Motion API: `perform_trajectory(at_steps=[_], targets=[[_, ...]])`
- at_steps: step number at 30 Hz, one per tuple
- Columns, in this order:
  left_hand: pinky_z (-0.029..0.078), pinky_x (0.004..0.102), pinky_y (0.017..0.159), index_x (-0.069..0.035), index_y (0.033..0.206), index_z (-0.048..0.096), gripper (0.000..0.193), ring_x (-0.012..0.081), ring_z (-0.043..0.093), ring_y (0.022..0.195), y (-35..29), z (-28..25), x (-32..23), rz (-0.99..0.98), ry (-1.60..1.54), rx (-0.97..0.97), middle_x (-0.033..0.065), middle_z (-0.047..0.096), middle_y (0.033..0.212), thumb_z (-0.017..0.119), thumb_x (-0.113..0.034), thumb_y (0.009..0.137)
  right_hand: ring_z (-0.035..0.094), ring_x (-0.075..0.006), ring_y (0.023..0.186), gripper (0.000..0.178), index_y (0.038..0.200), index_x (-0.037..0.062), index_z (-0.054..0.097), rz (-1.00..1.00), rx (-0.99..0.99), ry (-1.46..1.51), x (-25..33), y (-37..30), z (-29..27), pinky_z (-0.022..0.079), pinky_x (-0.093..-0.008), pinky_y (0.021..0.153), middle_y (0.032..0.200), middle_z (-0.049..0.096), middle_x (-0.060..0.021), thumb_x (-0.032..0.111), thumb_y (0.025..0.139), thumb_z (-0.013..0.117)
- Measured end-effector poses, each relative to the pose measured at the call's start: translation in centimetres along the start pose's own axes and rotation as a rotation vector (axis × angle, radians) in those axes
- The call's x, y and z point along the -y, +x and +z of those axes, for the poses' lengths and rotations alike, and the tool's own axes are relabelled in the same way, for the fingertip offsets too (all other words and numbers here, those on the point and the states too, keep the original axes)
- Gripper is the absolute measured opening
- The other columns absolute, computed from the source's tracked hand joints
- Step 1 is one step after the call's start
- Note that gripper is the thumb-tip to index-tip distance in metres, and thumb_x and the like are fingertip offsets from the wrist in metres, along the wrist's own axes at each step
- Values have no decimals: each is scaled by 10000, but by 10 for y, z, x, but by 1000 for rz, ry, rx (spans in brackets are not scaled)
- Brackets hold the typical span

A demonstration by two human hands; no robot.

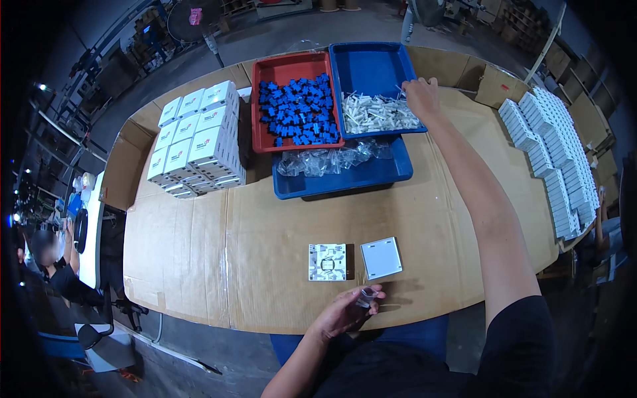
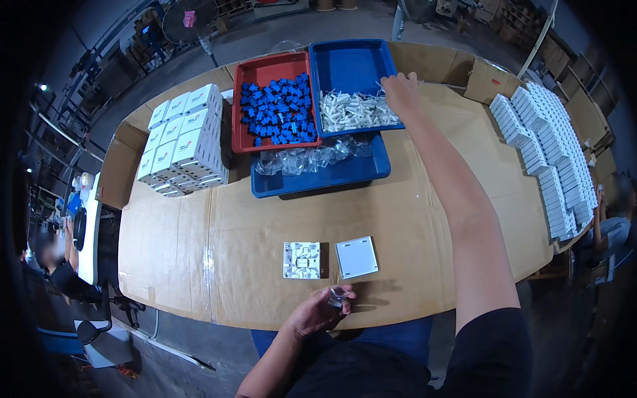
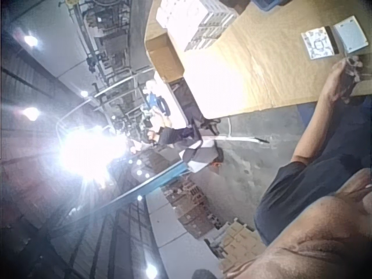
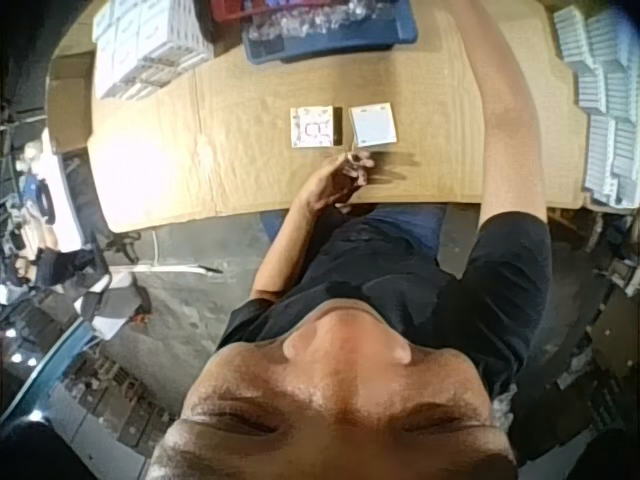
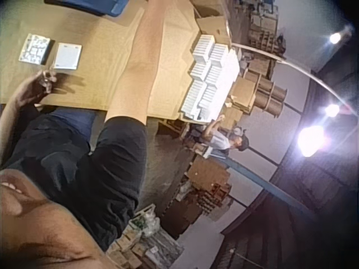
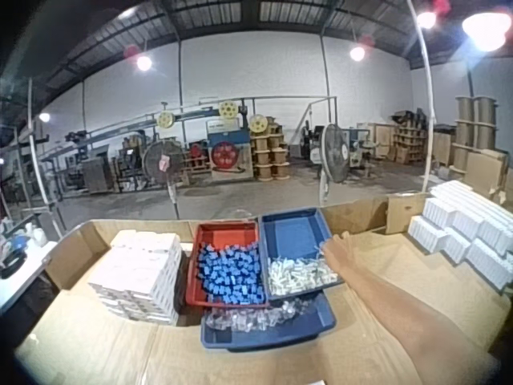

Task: The person is assembling and packaging small electronic or mechanical components into white cardboard boxes.

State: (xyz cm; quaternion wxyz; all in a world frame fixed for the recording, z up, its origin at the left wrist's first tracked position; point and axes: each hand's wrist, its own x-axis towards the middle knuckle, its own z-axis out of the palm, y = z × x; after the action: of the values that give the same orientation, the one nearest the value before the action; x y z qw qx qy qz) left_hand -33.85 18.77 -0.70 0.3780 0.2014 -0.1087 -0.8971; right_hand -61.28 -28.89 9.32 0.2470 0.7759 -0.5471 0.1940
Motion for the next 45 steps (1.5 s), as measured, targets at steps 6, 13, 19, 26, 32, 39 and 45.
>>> perform_trajectory(at_steps=[6, 13, 19, 26, 32, 39, 45], targets=[[495, 364, 986, 7, 1429, 561, 615, 225, 655, 1017, -4, 1, 0, 36, 62, 1, 107, 678, 1292, 632, -442, 1015, 678, -279, 926, 169, 864, 145, 782, 43, 122, -12, 8, 6, -4, 389, -472, 857, 858, 734, -97, 45, 866, 646], [479, 361, 995, 13, 1425, 565, 578, 211, 650, 1006, -2, 1, 3, 7, 32, -1, 105, 686, 1271, 592, -425, 1049, 678, -288, 897, 96, 926, 137, 775, 102, -69, 152, 7, -4, -12, 401, -502, 899, 876, 743, -88, 149, 921, 681], [496, 326, 976, 36, 1408, 585, 511, 184, 661, 1014, -16, 28, -1, 63, 495, 5, 123, 704, 1259, 553, -360, 1087, 621, -108, 737, 194, 1073, 54, 756, 411, 183, 1491, 39, -21, -75, 484, -279, 729, 1016, 765, -37, 229, 1002, 708], [509, 313, 956, 41, 1397, 590, 488, 189, 670, 1024, -16, 42, 7, 4, 583, 13, 135, 705, 1258, 505, -343, 1107, 595, -70, 736, 222, 1151, 28, 717, 455, 196, 1959, 71, -113, -191, 468, -205, 683, 1015, 745, -55, 210, 1027, 694], [522, 375, 974, 18, 1443, 550, 567, 255, 670, 1037, -2, 46, -11, 216, 294, -69, 146, 673, 1253, 455, -424, 1101, 569, -77, 725, 226, 1185, 1, 710, 629, -16, 2103, 107, -167, -207, 470, -230, 681, 1027, 714, -79, 161, 1026, 690], [544, 400, 932, -6, 1495, 502, 558, 252, 691, 985, 8, 136, -72, 473, 62, 60, 113, 688, 1307, 428, -408, 1117, 543, -66, 716, 264, 1240, -50, 714, 703, -216, 2074, 135, -211, -255, 459, -235, 673, 989, 712, -65, 70, 1009, 669], [564, 362, 919, -2, 1475, 513, 557, 221, 712, 992, -18, 135, -62, 487, 57, -11, 154, 674, 1351, 467, -420, 1110, 585, -54, 772, 112, 1044, -5, 752, 497, -55, 1706, 154, -215, -290, 452, -212, 670, 950, 730, -34, -15, 933, 752]])
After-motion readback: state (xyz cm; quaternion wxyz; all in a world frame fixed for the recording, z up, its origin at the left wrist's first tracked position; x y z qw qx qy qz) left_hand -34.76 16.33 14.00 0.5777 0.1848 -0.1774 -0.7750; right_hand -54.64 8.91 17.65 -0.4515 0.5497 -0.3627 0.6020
